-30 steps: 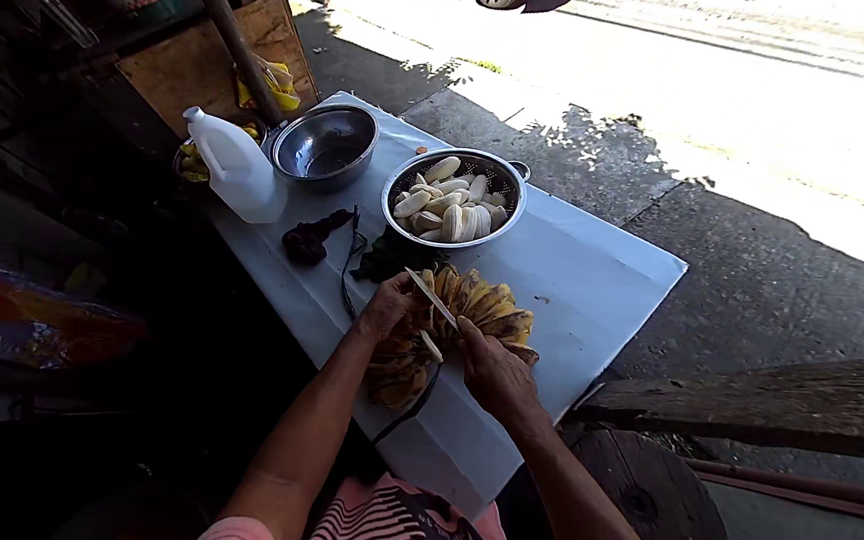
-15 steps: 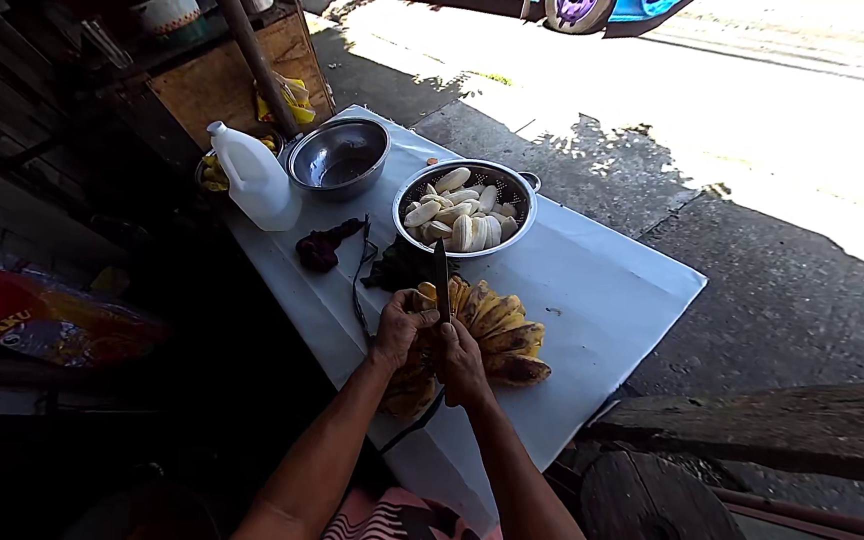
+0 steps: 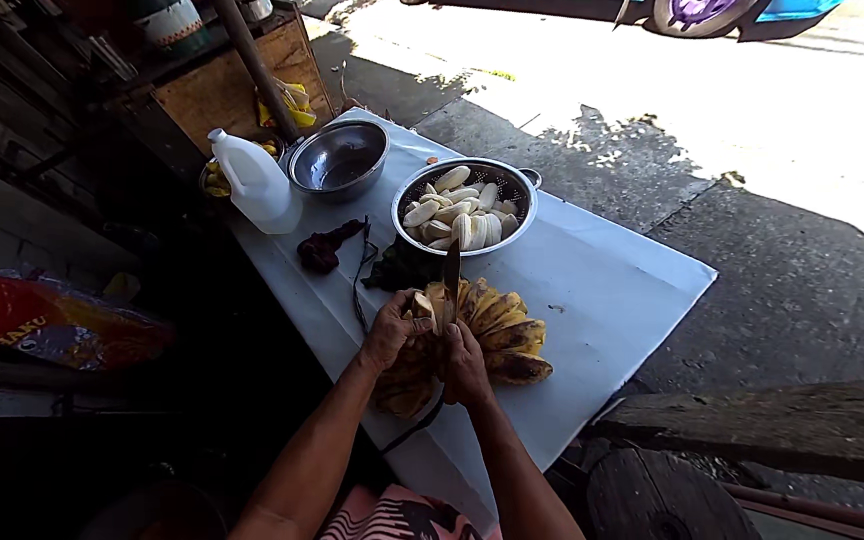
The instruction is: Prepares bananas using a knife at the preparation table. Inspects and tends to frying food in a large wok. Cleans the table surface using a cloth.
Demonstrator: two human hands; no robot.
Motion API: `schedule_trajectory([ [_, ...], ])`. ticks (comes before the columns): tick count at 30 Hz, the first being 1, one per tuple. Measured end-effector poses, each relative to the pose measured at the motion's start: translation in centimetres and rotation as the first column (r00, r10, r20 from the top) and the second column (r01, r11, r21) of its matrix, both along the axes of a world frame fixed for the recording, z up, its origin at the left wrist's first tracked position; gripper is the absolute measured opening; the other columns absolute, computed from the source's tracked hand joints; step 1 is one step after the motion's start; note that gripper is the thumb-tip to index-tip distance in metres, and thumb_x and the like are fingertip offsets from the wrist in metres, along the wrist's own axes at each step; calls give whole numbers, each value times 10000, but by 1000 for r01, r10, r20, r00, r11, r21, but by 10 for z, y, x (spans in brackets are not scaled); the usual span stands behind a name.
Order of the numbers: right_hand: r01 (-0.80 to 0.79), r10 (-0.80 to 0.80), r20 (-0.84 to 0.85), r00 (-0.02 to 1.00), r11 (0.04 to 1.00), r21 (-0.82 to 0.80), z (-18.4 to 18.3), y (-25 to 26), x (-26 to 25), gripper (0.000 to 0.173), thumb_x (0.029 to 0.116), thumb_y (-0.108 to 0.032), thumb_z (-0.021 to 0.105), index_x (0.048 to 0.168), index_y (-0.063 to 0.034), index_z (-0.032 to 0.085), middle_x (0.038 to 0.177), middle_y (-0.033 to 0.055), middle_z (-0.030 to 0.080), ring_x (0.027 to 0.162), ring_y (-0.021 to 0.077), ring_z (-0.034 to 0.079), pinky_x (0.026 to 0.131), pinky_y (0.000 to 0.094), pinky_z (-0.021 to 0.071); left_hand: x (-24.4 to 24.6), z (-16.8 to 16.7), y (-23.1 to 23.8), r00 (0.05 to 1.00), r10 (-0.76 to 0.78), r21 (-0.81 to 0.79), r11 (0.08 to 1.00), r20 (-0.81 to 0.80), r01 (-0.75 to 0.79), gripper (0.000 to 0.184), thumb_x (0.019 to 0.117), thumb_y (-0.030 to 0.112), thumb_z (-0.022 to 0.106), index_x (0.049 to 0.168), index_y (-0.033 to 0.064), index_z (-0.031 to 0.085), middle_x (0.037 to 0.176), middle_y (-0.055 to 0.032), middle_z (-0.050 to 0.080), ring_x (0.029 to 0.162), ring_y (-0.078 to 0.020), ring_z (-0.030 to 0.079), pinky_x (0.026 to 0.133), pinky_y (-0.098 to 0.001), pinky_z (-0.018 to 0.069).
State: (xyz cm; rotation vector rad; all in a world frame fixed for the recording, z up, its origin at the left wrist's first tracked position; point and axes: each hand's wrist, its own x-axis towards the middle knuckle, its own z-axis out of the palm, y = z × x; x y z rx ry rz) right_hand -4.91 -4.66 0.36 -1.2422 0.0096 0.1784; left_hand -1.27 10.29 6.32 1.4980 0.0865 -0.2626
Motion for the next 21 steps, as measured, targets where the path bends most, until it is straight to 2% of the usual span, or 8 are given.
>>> schedule_trajectory([
  [3, -19, 22, -40, 999, 998, 62, 1, -1, 4, 358, 1111, -323, 291, 1148, -62, 533, 610, 13, 488, 440, 130, 462, 426, 283, 453, -1, -1, -8, 999, 12, 261, 965, 46, -24, 559, 922, 138, 761, 1419, 77, 512, 1149, -127, 656, 704, -161, 624, 598, -304, 551],
  [5, -13, 16, -51, 999, 997, 72, 0, -1, 6, 355, 1118, -317, 289, 1139, -60, 533, 608, 19, 487, 437, 129, 466, 426, 279, 458, -1, 1, -14, 997, -3, 494, 869, 80, -37, 621, 892, 162, 772, 1447, 79, 507, 1219, -148, 673, 996, -217, 693, 859, -411, 594],
  [9, 47, -39, -108, 993, 997, 67, 8, -3, 12, 368, 1130, -302, 279, 1129, -46, 543, 625, 43, 527, 445, 130, 485, 436, 275, 469, -16, 13, -21, 995, -49, 764, 644, 84, -33, 656, 877, 124, 708, 1501, 118, 507, 1359, -147, 624, 1220, -274, 623, 1045, -491, 503],
  [11, 73, -65, -121, 991, 996, 60, 18, -1, 6, 347, 1133, -286, 313, 1195, -41, 551, 719, 80, 633, 456, 132, 516, 435, 266, 471, -19, 11, -21, 993, 59, 750, 650, 107, -119, 550, 871, 54, 689, 1411, 71, 584, 1281, -164, 651, 1169, -293, 641, 1014, -502, 518],
  [13, 110, -109, -50, 993, 994, 5, 24, 1, -6, 350, 1103, -237, 443, 1402, -64, 498, 943, 99, 733, 526, 126, 581, 473, 258, 490, -13, 4, -18, 980, 159, 666, 720, 116, -195, 394, 886, 6, 664, 1279, 27, 649, 1114, -163, 715, 1041, -264, 696, 939, -483, 558],
  [15, 123, -112, 67, 991, 971, -207, 17, 3, -13, 668, 998, -249, 652, 1571, -90, 349, 1091, 109, 694, 728, 148, 661, 650, 308, 574, -7, -3, -10, 975, 206, 503, 836, 80, -218, 319, 868, -67, 636, 1178, -9, 686, 1023, -162, 724, 927, -234, 705, 829, -439, 585],
  [18, 148, -89, 142, 986, 866, -479, 19, 6, -9, 978, 867, -339, 818, 1610, -55, 250, 1258, 204, 655, 1049, 266, 676, 944, 445, 547, -3, -5, 2, 977, 214, 302, 932, -20, -198, 291, 847, -131, 599, 1101, -24, 693, 949, -149, 702, 779, -195, 652, 666, -364, 548],
  [21, 181, -84, 190, 978, 797, -576, 18, 6, 4, 961, 841, -334, 833, 1584, -28, 306, 1256, 230, 665, 1123, 345, 672, 996, 532, 522, -9, -6, 8, 985, 155, 184, 973, -76, -139, 297, 825, -121, 579, 1095, -27, 656, 802, -105, 651, 522, -111, 514, 439, -249, 421],
])
